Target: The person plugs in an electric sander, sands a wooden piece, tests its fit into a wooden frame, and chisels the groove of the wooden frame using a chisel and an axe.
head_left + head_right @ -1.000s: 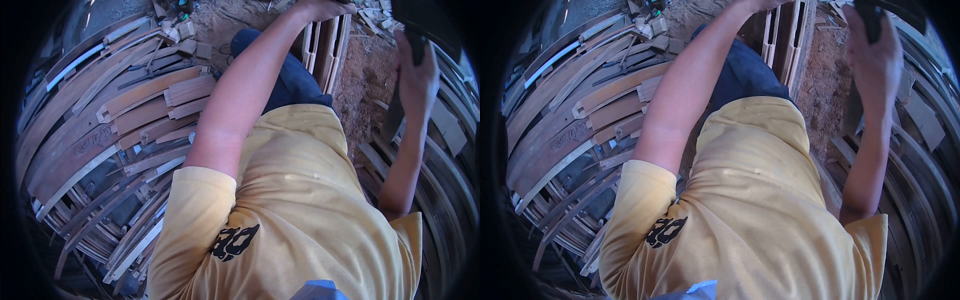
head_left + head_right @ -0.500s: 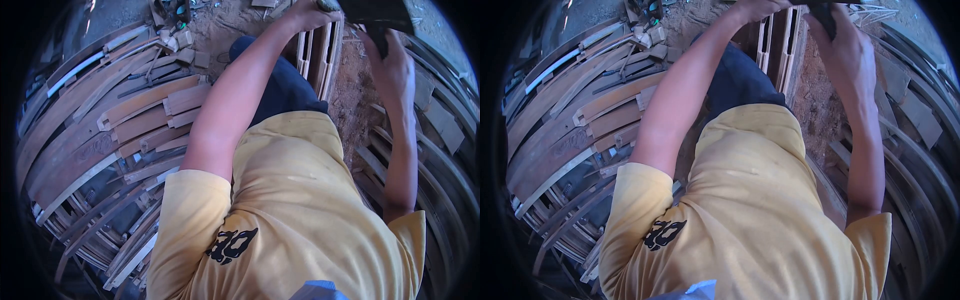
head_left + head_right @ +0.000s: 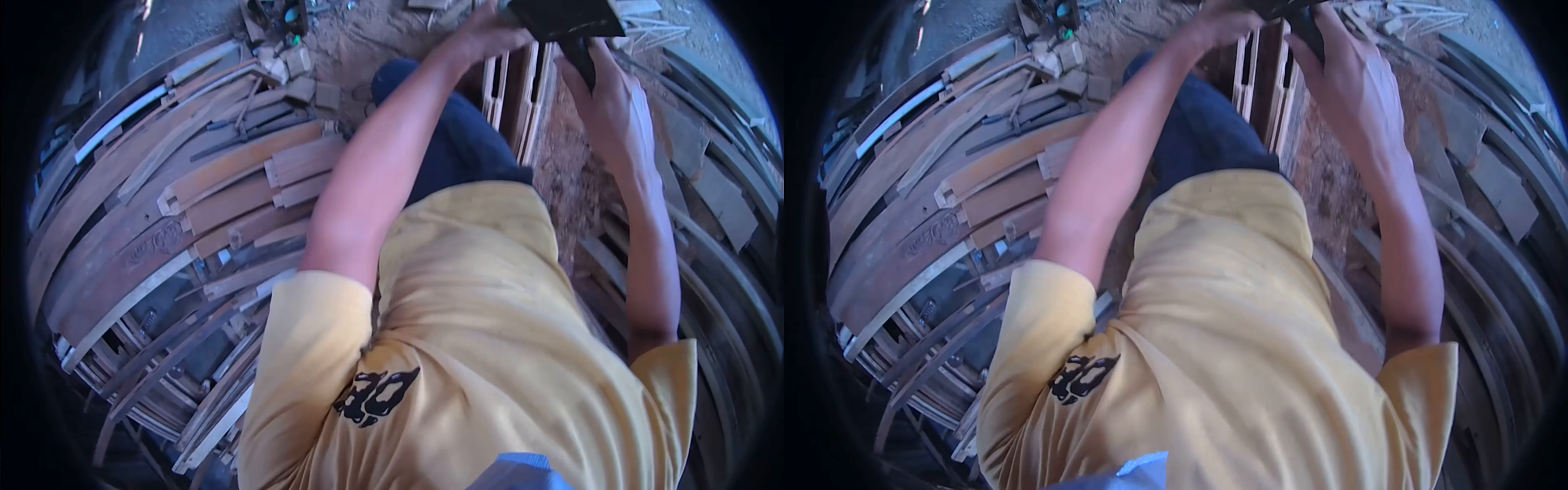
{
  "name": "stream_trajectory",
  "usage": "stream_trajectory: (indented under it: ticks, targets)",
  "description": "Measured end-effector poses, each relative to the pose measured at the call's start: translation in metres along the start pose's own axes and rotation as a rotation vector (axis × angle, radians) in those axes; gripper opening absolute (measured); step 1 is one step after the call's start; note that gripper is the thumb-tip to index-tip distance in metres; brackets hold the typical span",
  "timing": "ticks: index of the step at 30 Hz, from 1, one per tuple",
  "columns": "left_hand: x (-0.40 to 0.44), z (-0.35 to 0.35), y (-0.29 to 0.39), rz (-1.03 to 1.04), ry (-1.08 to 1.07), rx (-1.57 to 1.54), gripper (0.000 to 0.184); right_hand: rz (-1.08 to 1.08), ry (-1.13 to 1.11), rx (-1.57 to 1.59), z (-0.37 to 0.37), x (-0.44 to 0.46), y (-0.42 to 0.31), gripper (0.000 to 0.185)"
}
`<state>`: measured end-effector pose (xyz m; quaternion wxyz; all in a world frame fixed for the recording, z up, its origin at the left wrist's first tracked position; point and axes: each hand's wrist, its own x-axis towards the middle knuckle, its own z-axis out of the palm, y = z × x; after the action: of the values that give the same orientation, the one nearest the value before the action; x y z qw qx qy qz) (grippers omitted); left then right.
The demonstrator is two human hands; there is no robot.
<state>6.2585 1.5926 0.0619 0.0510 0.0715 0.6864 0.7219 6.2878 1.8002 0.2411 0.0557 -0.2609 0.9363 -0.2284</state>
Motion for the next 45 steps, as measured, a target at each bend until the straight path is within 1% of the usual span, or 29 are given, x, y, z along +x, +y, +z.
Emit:
stream_trajectory:
  ticks: [2, 3, 4, 5, 7, 8, 9, 11, 12, 13, 15, 16, 17, 18, 19, 21, 22, 23, 24, 25, 27, 29, 32, 33, 35, 36, 39, 43, 45]
  targets:
    - [0.017, -0.002, 0.021, 0.116, 0.037, 0.101, 0.039, -0.004, 0.049, 0.015, -0.009, 0.007, -0.007, 0.036]
    - [0.001, 0.004, 0.02, 0.166, 0.1, 0.174, 0.04, -0.039, 0.162, 0.103, -0.007, -0.002, -0.012, 0.037]
    - [-0.007, 0.004, 0.023, -0.04, 0.12, 0.138, 0.04, -0.085, 0.299, 0.188, -0.003, -0.004, -0.013, 0.039]
    - [-0.016, 0.002, 0.004, -0.044, 0.118, 0.137, 0.04, -0.081, 0.297, 0.19, 0.007, -0.005, -0.006, 0.039]
    - [-0.033, -0.009, -0.047, -0.231, 0.161, -0.277, 0.04, 0.019, -0.057, -0.051, 0.027, -0.005, 0.014, 0.038]
    - [-0.023, -0.007, -0.043, -0.189, 0.143, 0.155, 0.039, -0.057, -0.021, -0.017, 0.016, 0.0, 0.007, 0.032]
    - [-0.004, -0.015, -0.024, -0.156, 0.142, 0.176, 0.039, -0.071, 0.014, -0.021, 0.005, 0.012, 0.001, 0.032]
    - [-0.007, 0.001, -0.005, 0.222, 0.157, 0.216, 0.039, -0.004, 0.059, 0.138, -0.009, 0.0, -0.013, 0.037]
    - [-0.006, 0.002, -0.008, 0.026, 0.084, 0.19, 0.038, -0.057, 0.166, 0.26, -0.007, -0.005, -0.018, 0.037]
    - [-0.003, -0.003, -0.01, -0.036, 0.014, 0.138, 0.038, -0.056, 0.161, 0.268, 0.002, -0.006, -0.015, 0.037]
    - [0.004, 0.004, -0.007, 0.042, 0.273, 0.001, 0.03, 0.024, 0.204, 0.168, 0.013, -0.006, -0.006, 0.038]
    - [0.021, -0.005, -0.001, -0.185, 0.319, 0.019, 0.027, 0.11, 0.073, 0.164, 0.012, -0.004, -0.002, 0.04]
    - [0.029, -0.008, 0.032, -0.423, 0.362, 0.034, 0.027, 0.109, 0.074, 0.162, 0.012, -0.004, 0.001, 0.04]
    - [0.042, -0.013, 0.015, -0.413, 0.383, -0.065, 0.032, 0.103, 0.08, 0.203, 0.014, -0.006, 0.004, 0.037]
    - [0.043, -0.01, 0.023, -0.49, 0.346, -0.045, 0.027, 0.092, 0.086, 0.246, 0.016, -0.005, 0.008, 0.034]
    - [0.041, -0.01, 0.018, -0.1, 0.236, 0.314, 0.02, 0.148, 0.078, 0.275, 0.008, -0.013, 0.012, 0.035]
    - [0.03, -0.004, 0.058, -0.083, 0.202, 0.395, 0.016, 0.196, 0.1, 0.312, 0.003, -0.017, 0.014, 0.036]
    - [0.027, 0.0, 0.058, -0.119, 0.222, 0.145, 0.019, 0.244, 0.117, 0.346, -0.002, -0.022, 0.016, 0.037]
    - [0.022, -0.002, 0.054, -0.259, 0.225, 0.149, 0.019, 0.31, 0.073, 0.389, -0.007, -0.024, 0.016, 0.038]
    - [0.023, -0.009, 0.057, -0.379, 0.232, 0.162, 0.019, 0.298, 0.079, 0.39, -0.009, -0.022, 0.018, 0.038]
    - [0.021, -0.005, 0.058, -0.294, 0.261, 0.11, 0.018, 0.333, 0.097, 0.431, -0.012, -0.021, 0.022, 0.039]
    - [0.017, -0.002, 0.059, -0.322, 0.271, 0.062, 0.015, 0.311, 0.119, 0.385, -0.013, -0.021, 0.02, 0.038]
    - [0.015, 0.002, 0.066, -0.055, 0.245, 0.19, 0.014, 0.338, 0.082, 0.402, -0.021, -0.019, 0.011, 0.04]
    - [0.017, 0.004, 0.06, -0.051, 0.248, 0.192, 0.014, 0.337, 0.088, 0.426, -0.021, -0.019, 0.008, 0.038]
    - [0.021, 0.008, 0.052, 0.086, 0.189, 0.125, 0.012, 0.333, 0.093, 0.451, -0.021, -0.019, 0.004, 0.036]
    - [0.02, 0.008, 0.049, 0.044, 0.131, 0.139, 0.011, 0.329, 0.101, 0.443, -0.022, -0.02, 0.003, 0.036]
    - [0.018, 0.011, 0.047, 0.071, 0.117, 0.076, 0.013, 0.308, 0.101, 0.408, -0.024, -0.02, 0.006, 0.035]
    - [0.014, 0.009, 0.044, 0.106, 0.164, 0.09, 0.014, 0.293, 0.114, 0.432, -0.028, -0.019, 0.004, 0.036]
    - [0.011, 0.009, 0.046, 0.048, 0.18, 0.097, 0.015, 0.287, 0.11, 0.407, -0.027, -0.019, 0.011, 0.036]
